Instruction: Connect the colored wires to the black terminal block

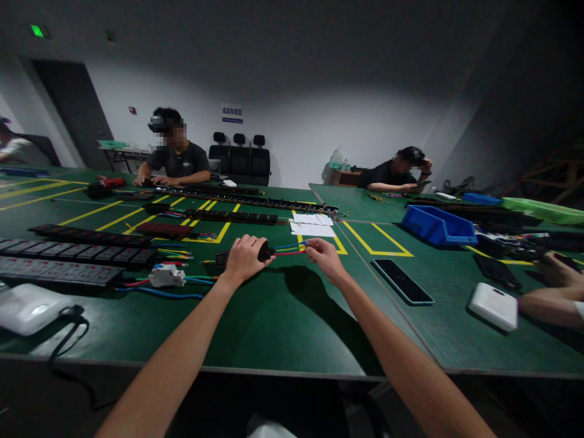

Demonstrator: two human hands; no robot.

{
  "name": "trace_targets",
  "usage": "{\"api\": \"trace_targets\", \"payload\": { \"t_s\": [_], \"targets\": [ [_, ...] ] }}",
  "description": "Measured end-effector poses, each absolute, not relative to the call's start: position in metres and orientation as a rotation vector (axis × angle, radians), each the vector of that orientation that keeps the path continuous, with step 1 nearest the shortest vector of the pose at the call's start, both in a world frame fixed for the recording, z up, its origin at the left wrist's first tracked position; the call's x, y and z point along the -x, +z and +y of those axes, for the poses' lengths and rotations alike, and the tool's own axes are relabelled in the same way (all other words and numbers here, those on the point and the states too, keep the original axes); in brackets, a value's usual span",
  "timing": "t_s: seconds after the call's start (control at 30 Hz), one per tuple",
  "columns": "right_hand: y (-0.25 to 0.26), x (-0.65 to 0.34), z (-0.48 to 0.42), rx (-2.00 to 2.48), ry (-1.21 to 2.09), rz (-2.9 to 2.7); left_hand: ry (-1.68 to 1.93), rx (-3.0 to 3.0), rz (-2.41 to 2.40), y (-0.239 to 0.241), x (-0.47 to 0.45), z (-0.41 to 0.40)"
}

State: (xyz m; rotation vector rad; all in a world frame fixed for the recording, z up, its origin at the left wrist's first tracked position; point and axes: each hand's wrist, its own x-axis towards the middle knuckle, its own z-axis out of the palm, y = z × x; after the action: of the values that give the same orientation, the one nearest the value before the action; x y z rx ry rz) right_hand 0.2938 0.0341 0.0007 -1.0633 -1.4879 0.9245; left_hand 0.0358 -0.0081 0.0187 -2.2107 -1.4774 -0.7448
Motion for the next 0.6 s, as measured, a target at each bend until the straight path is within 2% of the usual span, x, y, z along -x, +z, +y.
{"api": "trace_targets", "payload": {
  "t_s": [0.6],
  "targets": [
    [-0.0091, -0.2962, 0.0417, 1.131, 0.900, -1.495, -0.714, 2.198, -1.492, 0.0184, -0.0375, -0.0084]
  ]
}}
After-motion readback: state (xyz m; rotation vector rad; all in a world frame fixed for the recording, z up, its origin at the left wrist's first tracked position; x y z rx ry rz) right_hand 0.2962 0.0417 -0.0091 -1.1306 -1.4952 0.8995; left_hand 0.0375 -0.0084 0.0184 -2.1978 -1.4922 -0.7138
